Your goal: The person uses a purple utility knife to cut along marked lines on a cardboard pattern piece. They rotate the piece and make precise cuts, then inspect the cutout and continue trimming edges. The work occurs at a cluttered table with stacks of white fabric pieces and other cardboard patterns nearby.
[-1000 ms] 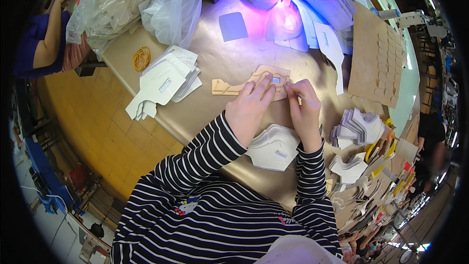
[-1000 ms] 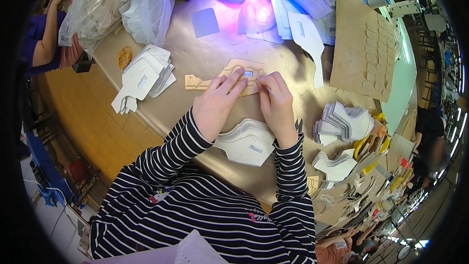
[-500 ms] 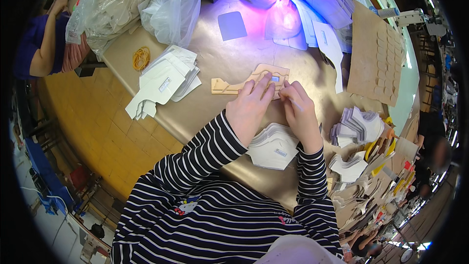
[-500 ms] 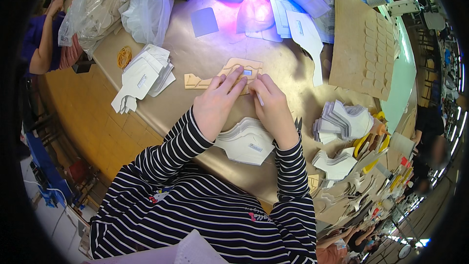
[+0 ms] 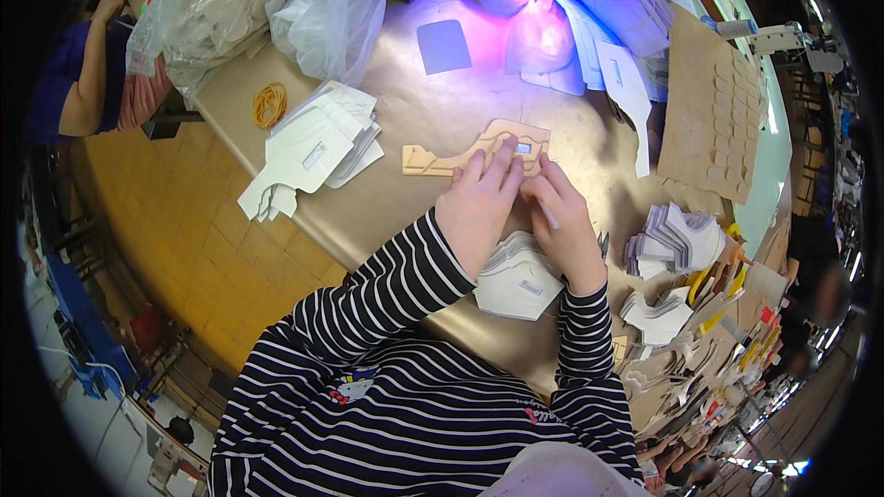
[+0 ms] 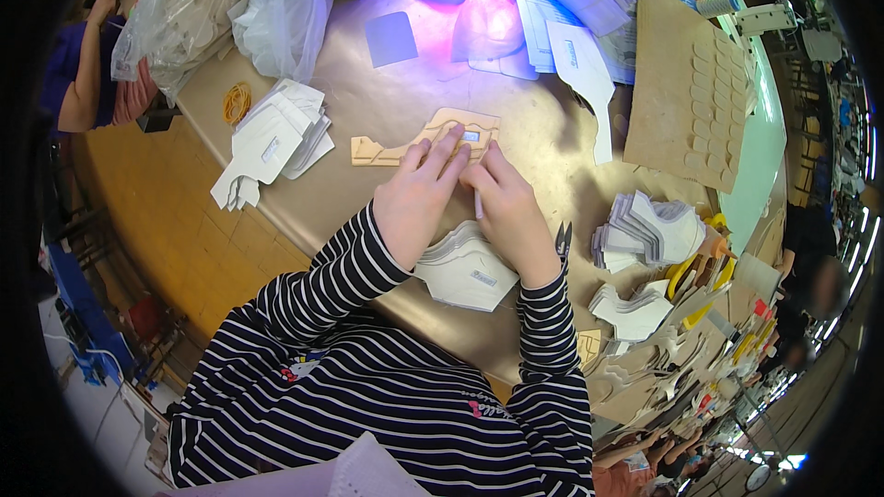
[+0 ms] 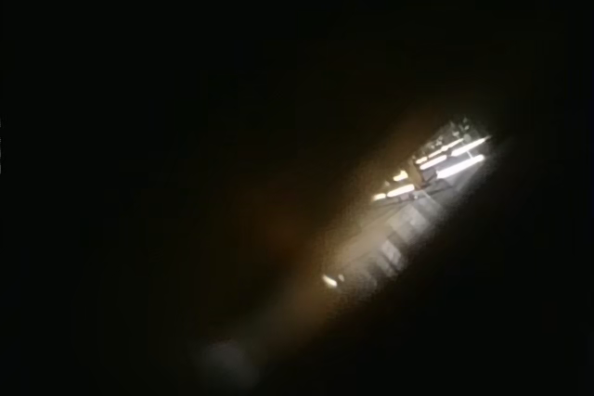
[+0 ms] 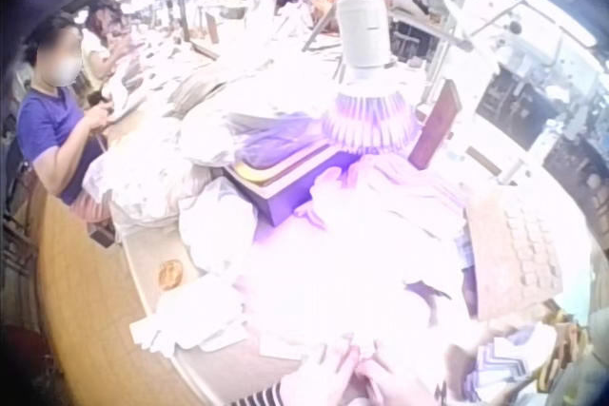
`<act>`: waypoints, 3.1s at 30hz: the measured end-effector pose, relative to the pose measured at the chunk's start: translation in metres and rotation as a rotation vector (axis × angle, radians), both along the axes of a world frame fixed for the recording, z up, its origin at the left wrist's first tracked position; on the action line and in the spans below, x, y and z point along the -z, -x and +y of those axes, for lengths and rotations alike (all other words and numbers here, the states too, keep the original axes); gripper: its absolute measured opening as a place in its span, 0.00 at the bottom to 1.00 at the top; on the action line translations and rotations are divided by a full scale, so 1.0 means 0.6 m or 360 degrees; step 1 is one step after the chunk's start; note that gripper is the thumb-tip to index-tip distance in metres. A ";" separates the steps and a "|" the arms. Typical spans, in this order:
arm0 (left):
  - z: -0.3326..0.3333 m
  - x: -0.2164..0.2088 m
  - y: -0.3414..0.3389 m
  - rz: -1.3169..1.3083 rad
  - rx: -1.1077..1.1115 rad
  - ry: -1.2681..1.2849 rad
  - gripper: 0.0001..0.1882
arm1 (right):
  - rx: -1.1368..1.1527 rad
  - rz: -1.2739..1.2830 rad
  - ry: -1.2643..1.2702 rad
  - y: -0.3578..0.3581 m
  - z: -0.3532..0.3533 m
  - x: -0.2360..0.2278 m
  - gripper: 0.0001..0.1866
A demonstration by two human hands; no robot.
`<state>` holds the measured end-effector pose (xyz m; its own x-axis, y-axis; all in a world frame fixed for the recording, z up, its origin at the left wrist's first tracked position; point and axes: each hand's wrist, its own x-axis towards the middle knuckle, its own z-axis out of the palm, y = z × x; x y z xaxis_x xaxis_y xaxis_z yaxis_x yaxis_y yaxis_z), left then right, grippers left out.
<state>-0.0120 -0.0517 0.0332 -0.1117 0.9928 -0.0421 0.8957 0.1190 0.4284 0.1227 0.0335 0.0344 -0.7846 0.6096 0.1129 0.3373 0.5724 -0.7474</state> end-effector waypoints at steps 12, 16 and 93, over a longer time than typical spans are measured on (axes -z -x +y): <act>-0.004 0.029 -0.034 0.0163 -0.0082 -0.0019 0.26 | 0.0409 0.0713 0.0690 0.008 0.027 -0.012 0.03; -0.009 0.043 -0.042 0.0168 -0.0001 0.0093 0.24 | 0.0082 0.0492 0.0815 0.060 0.032 -0.026 0.03; -0.027 0.079 -0.073 0.0004 -0.0026 0.0169 0.26 | -0.0411 -0.0269 0.0649 0.142 0.026 -0.027 0.06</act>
